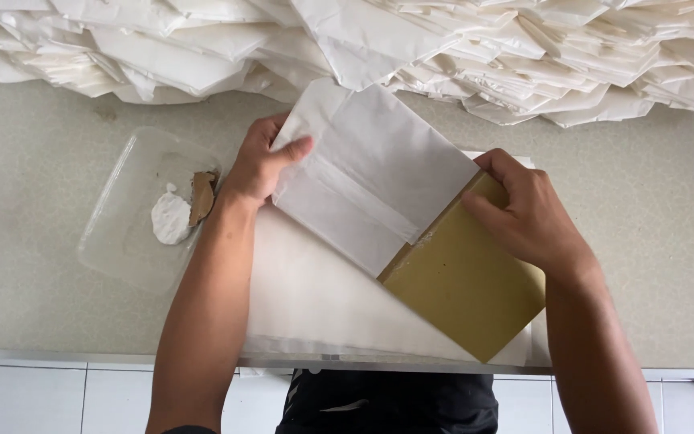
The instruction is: The person folds a white paper sheet over a cardboard template, presses the edges, and then applies paste from a small container to seal the pouch. The person repeats the folding and pasting steps on a second pouch.
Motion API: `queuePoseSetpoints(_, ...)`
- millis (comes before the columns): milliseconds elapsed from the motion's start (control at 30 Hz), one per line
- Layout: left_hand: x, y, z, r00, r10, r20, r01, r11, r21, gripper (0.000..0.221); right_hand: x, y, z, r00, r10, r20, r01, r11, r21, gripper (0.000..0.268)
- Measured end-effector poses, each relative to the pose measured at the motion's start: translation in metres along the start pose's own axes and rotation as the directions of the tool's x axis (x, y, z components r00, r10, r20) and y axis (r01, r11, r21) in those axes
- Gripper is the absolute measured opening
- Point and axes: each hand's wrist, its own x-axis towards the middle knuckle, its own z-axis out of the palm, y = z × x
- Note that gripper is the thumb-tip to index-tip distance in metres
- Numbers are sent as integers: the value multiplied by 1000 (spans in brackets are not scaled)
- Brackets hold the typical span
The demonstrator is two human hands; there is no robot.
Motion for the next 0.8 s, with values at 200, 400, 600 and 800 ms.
queuePoseSetpoints(200,-4,2,0,1000,-12,-9,12,1000,13,12,29,46,17,995,-99,-7,99,984,145,29)
queuePoseSetpoints(400,-9,14,10,997,-70,-36,62,980,-188,8,31,50,25,988,-156,7,143,922,360,28)
queuePoseSetpoints(600,-19,64,48,992,-119,-45,87,890,-447,14,24,39,21,974,-226,17,185,835,518,27)
queuePoseSetpoints(800,-29,25,42,960,-251,-123,108,741,-663,34,30,59,30,945,-327,21,243,743,623,25)
